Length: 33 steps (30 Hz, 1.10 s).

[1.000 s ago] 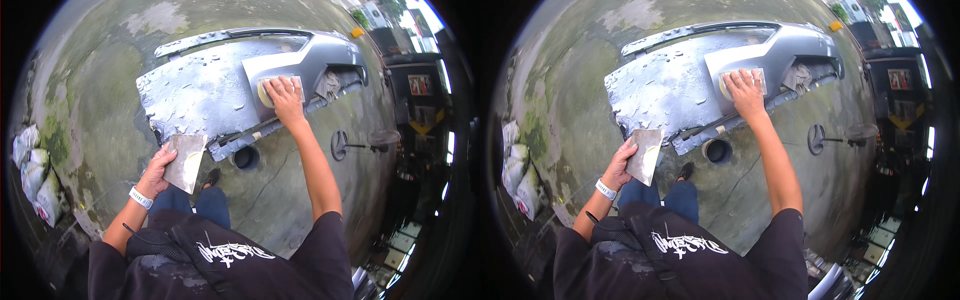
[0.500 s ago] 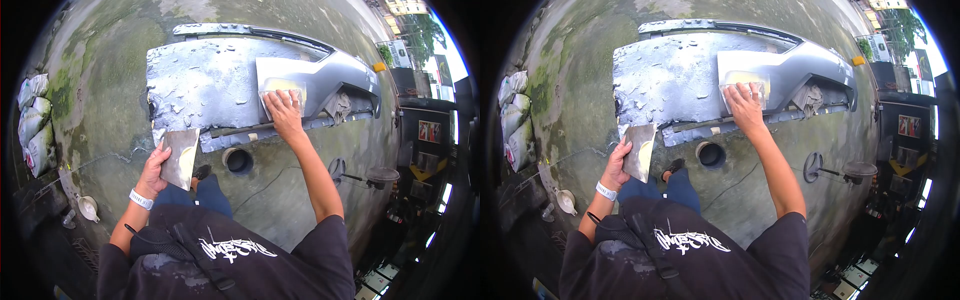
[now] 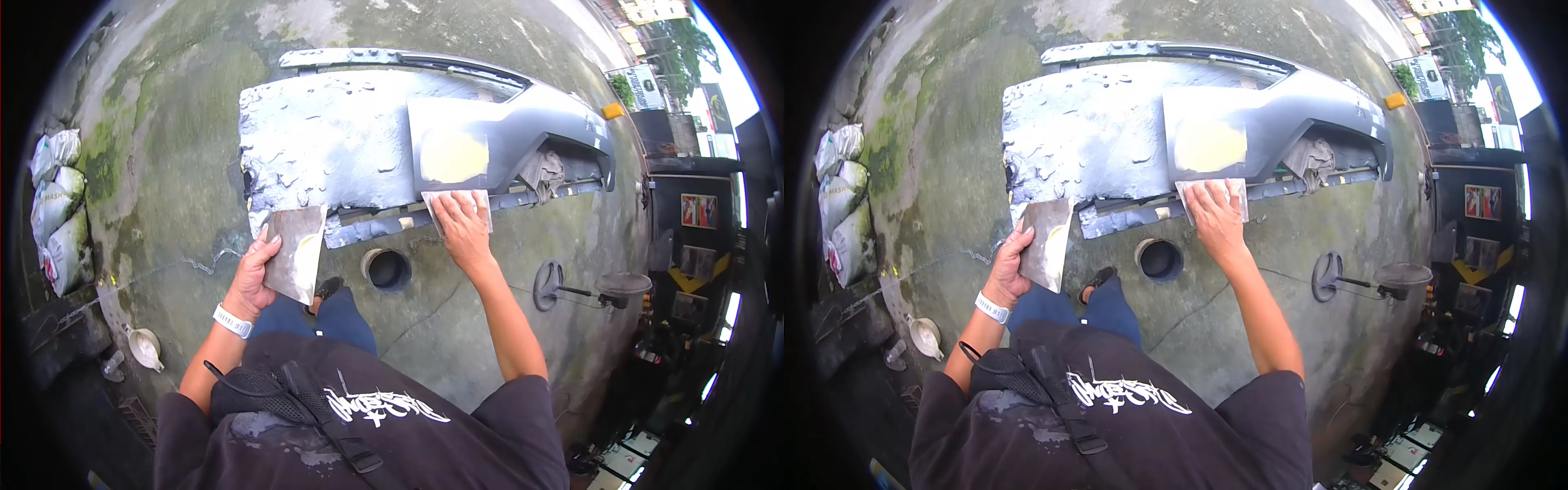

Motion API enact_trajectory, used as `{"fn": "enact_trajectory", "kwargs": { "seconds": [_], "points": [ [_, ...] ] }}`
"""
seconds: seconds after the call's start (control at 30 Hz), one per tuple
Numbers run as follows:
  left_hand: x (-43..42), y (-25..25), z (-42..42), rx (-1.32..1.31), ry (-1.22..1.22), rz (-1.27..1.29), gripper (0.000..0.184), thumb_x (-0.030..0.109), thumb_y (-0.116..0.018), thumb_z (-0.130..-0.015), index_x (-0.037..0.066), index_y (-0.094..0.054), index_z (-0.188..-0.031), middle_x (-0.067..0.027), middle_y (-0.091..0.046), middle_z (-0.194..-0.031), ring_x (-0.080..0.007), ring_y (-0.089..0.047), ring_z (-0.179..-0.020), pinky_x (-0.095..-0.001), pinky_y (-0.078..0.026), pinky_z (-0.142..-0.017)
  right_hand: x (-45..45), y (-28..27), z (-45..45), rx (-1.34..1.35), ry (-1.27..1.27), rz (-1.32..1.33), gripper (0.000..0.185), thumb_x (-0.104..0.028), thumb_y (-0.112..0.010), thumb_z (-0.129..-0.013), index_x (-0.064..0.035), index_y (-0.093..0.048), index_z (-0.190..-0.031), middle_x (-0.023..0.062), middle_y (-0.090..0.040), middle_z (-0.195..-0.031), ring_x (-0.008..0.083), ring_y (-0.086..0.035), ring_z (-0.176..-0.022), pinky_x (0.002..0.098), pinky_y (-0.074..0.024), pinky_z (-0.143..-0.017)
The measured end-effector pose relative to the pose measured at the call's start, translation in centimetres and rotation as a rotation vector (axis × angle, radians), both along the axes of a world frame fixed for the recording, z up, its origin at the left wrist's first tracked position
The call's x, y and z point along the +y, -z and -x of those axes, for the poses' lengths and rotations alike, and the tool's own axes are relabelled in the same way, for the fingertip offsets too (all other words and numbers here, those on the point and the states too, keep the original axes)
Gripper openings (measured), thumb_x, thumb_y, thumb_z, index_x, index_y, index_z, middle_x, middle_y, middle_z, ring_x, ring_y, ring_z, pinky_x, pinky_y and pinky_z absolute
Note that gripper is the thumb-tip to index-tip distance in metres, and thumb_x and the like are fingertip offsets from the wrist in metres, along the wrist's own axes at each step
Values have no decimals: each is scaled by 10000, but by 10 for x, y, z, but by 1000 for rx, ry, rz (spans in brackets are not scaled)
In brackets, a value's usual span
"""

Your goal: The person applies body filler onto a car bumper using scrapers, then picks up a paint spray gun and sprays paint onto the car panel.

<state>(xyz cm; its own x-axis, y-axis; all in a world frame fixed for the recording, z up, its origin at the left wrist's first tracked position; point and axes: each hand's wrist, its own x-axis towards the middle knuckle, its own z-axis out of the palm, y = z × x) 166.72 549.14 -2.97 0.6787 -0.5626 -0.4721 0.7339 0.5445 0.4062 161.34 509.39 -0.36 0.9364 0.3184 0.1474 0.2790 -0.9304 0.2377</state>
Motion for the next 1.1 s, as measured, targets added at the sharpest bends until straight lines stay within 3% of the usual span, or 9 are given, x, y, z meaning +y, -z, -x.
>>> {"fn": "enact_trajectory", "kwargs": {
  "seconds": [0.2,0.3,0.37,0.4,0.53,0.63,0.87,0.9,1.1],
  "points": [
    [-12,-14,7,-56,-20,22,471,155,-573,-992,106,-438,-1440,-88,-653,-1245,-222,-667,-1092,-390,-546,-949,27,-63,53,-176,110,-230,457,-98,-569,-835,-86,-606,-1290,60,-619,-1256,259,-559,-1173,499,-347,-1057],
    [-28,-26,20,-110,36,35,480,183,-591,-994,122,-436,-1444,-81,-646,-1258,-223,-655,-1111,-405,-532,-968,55,-79,81,-246,9,-442,578,-29,-567,-752,-72,-591,-1327,84,-581,-1281,287,-529,-1184,495,-353,-1046],
    [-41,-27,33,-134,79,22,485,190,-596,-994,130,-433,-1447,-79,-637,-1274,-224,-648,-1123,-412,-531,-970,83,-88,99,-273,-33,-599,552,-35,-592,-777,-76,-597,-1327,88,-573,-1284,277,-530,-1186,495,-369,-1035],
    [-48,-27,41,-135,109,16,491,196,-601,-993,138,-431,-1450,-78,-627,-1291,-224,-641,-1136,-419,-529,-973,95,-81,106,-306,-86,-686,623,-27,-667,-737,-97,-585,-1351,96,-553,-1333,321,-518,-1204,499,-375,-1063],
    [-68,-30,72,-99,180,-16,497,160,-580,-992,154,-416,-1462,-95,-580,-1353,-258,-610,-1194,-448,-516,-1012,146,-62,132,-364,-115,-872,515,-119,-632,-828,-99,-586,-1340,110,-538,-1330,317,-517,-1186,505,-385,-1049],
    [-73,-40,87,-102,221,-21,475,139,-613,-974,122,-452,-1420,-75,-619,-1294,-227,-633,-1147,-408,-529,-986,170,-56,147,-406,-65,-949,544,-66,-670,-783,-98,-591,-1320,107,-546,-1309,326,-513,-1204,497,-395,-1056],
    [-64,-57,93,-118,250,10,478,119,-599,-980,131,-439,-1430,-92,-620,-1288,-246,-639,-1149,-415,-558,-952,180,-40,180,-403,9,-841,511,-164,-672,-821,-90,-582,-1319,104,-534,-1297,330,-496,-1209,503,-391,-1050],
    [-61,-57,90,-117,229,19,475,115,-613,-972,130,-452,-1418,-83,-645,-1252,-229,-661,-1109,-407,-566,-931,171,-37,184,-390,33,-822,466,-124,-605,-833,-103,-603,-1298,96,-566,-1265,299,-539,-1174,481,-400,-1051],
    [-10,-53,84,-134,-4,-12,473,121,-593,-981,115,-448,-1431,-78,-659,-1241,-214,-681,-1063,-397,-569,-909,31,-29,140,-264,15,-482,517,-21,-541,-866,-45,-544,-1382,148,-580,-1302,337,-535,-1192,502,-361,-1067]
  ]
}}
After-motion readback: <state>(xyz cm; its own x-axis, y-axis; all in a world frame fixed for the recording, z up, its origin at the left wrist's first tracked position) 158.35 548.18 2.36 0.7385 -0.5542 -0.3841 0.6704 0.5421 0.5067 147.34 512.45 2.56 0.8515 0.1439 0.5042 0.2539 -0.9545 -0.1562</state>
